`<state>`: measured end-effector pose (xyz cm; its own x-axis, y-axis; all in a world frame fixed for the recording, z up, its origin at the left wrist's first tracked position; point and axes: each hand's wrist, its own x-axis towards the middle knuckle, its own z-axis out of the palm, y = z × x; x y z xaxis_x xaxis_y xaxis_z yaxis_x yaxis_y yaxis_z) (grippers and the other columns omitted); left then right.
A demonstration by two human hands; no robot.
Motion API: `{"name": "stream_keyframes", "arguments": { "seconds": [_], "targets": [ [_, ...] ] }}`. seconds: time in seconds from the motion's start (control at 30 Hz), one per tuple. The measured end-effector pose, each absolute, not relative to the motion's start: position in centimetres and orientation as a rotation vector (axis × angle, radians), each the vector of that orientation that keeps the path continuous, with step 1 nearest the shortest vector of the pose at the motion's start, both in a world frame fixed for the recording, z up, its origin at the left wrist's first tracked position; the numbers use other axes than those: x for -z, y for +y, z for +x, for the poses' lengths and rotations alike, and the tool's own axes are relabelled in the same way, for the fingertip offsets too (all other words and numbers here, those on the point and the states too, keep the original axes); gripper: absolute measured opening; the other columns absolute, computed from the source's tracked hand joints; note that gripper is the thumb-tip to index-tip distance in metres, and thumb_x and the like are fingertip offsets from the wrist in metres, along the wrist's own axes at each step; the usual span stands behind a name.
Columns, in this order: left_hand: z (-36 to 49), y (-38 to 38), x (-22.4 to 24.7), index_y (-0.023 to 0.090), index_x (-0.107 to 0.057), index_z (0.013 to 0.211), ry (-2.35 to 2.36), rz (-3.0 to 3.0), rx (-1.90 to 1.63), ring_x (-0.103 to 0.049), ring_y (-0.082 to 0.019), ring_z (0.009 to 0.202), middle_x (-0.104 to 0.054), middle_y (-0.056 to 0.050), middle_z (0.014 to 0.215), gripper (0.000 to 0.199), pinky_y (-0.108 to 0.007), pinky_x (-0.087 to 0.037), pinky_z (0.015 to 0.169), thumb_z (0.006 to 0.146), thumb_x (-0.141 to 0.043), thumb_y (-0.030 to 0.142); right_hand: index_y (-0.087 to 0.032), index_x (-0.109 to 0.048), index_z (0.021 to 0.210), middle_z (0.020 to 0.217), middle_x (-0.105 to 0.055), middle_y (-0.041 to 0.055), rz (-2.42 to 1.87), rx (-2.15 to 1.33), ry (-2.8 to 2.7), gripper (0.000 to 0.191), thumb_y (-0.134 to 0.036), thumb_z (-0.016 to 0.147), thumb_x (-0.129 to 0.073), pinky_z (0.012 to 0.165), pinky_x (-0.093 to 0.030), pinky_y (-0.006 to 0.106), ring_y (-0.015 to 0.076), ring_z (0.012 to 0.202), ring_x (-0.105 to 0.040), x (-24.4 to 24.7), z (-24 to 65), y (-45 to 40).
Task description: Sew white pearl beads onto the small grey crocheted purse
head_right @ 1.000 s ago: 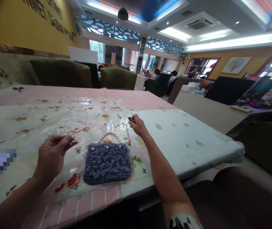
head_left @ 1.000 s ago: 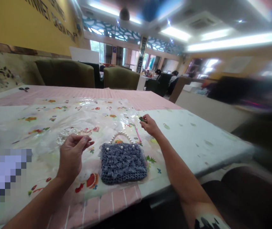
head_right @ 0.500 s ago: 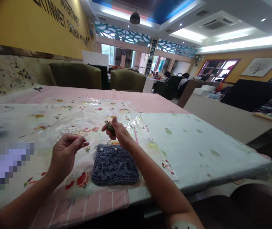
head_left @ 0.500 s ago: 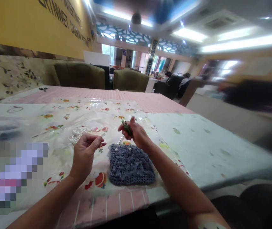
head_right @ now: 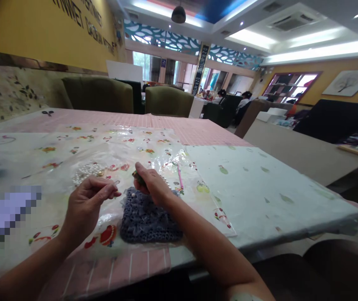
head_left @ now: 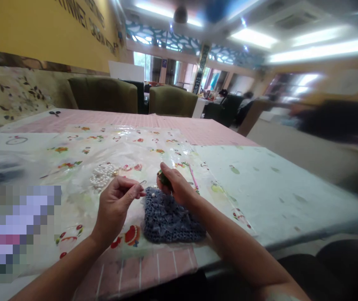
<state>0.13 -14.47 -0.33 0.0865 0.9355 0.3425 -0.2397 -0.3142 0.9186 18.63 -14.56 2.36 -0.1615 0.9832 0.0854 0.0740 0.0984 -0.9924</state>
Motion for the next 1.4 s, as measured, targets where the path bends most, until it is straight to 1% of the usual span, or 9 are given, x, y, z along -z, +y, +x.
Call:
{"name": "stream_keyframes", "arguments": {
  "seconds": [0.07,0.2,0.37,0.73,0.87,1.0,1.13,1.4],
  "targets": [
    [0.2,-14.6,0.2,0.018,-0.067,0.078,0.767,1.338,-1.434,-0.066,-0.013,0.064,-0.066,0.0,0.073,0.015,-0.029,-0.061,0.067,0.077,-0.078,0.028,-0.019,-0.047,0.05,0.044,-0.039,-0.0029,-1.183,-1.161,-1.428,0.064,-0.067,0.092,-0.041,0.047,-0.023,0.027,0.0084,0.044,-0.031,-2.3,18.4,-14.9],
    [0.5,-15.0,-0.2,0.017,-0.067,0.076,0.764,1.335,-1.413,-0.066,-0.014,0.063,-0.067,-0.001,0.073,0.017,-0.029,-0.062,0.064,0.074,-0.08,0.029,-0.02,-0.041,0.051,0.049,-0.037,-0.0035,-1.236,-1.045,-1.439,0.057,-0.06,0.092,-0.043,0.05,-0.024,0.027,0.0083,0.046,-0.03,-1.8,17.9,-15.2],
    [0.8,-15.4,-0.5,0.017,-0.067,0.074,0.765,1.351,-1.417,-0.066,-0.014,0.061,-0.066,-0.001,0.071,0.018,-0.029,-0.061,0.062,0.073,-0.08,0.029,-0.02,-0.046,0.051,0.049,-0.04,-0.002,-1.275,-0.981,-1.507,0.054,-0.055,0.091,-0.039,0.052,-0.028,0.028,0.0098,0.048,-0.035,-1.3,17.5,-15.5],
    [0.8,-15.4,-0.4,0.018,-0.067,0.076,0.775,1.387,-1.443,-0.068,-0.015,0.063,-0.067,-0.001,0.07,0.016,-0.026,-0.058,0.061,0.074,-0.08,0.027,-0.021,-0.043,0.052,0.05,-0.039,-0.0021,-1.234,-0.974,-1.552,0.052,-0.054,0.092,-0.037,0.053,-0.028,0.029,0.0102,0.049,-0.033,-1.3,17.4,-16.0],
    [0.7,-15.4,-0.2,0.018,-0.067,0.076,0.79,1.407,-1.434,-0.068,-0.015,0.065,-0.068,-0.002,0.071,0.017,-0.027,-0.057,0.063,0.074,-0.08,0.029,-0.021,-0.043,0.052,0.05,-0.04,-0.0019,-1.244,-0.925,-1.572,0.05,-0.051,0.091,-0.037,0.054,-0.029,0.029,0.0108,0.049,-0.036,-1.4,17.5,-16.0],
    [0.7,-15.2,0.1,0.017,-0.066,0.078,0.775,1.434,-1.431,-0.068,-0.015,0.067,-0.068,-0.001,0.075,0.018,-0.028,-0.057,0.066,0.076,-0.08,0.029,-0.02,-0.046,0.052,0.049,-0.041,-0.0017,-1.293,-0.895,-1.603,0.052,-0.054,0.09,-0.035,0.055,-0.03,0.029,0.0107,0.049,-0.037,-1.6,17.5,-16.0],
    [0.6,-15.1,0.5,0.017,-0.066,0.08,0.764,1.45,-1.44,-0.067,-0.015,0.071,-0.067,-0.001,0.079,0.017,-0.03,-0.058,0.07,0.077,-0.078,0.028,-0.02,-0.044,0.052,0.05,-0.04,-0.0019,-1.32,-0.902,-1.607,0.052,-0.055,0.09,-0.034,0.055,-0.03,0.029,0.0102,0.049,-0.036,-1.6,17.4,-16.0],
    [0.6,-15.1,0.5,0.018,-0.066,0.078,0.767,1.476,-1.46,-0.066,-0.014,0.071,-0.066,-0.002,0.078,0.016,-0.029,-0.058,0.069,0.077,-0.079,0.028,-0.02,-0.046,0.052,0.05,-0.041,-0.0012,-1.321,-0.894,-1.621,0.051,-0.052,0.091,-0.034,0.056,-0.031,0.029,0.0109,0.05,-0.038,-1.8,17.6,-16.0]
  ]
}}
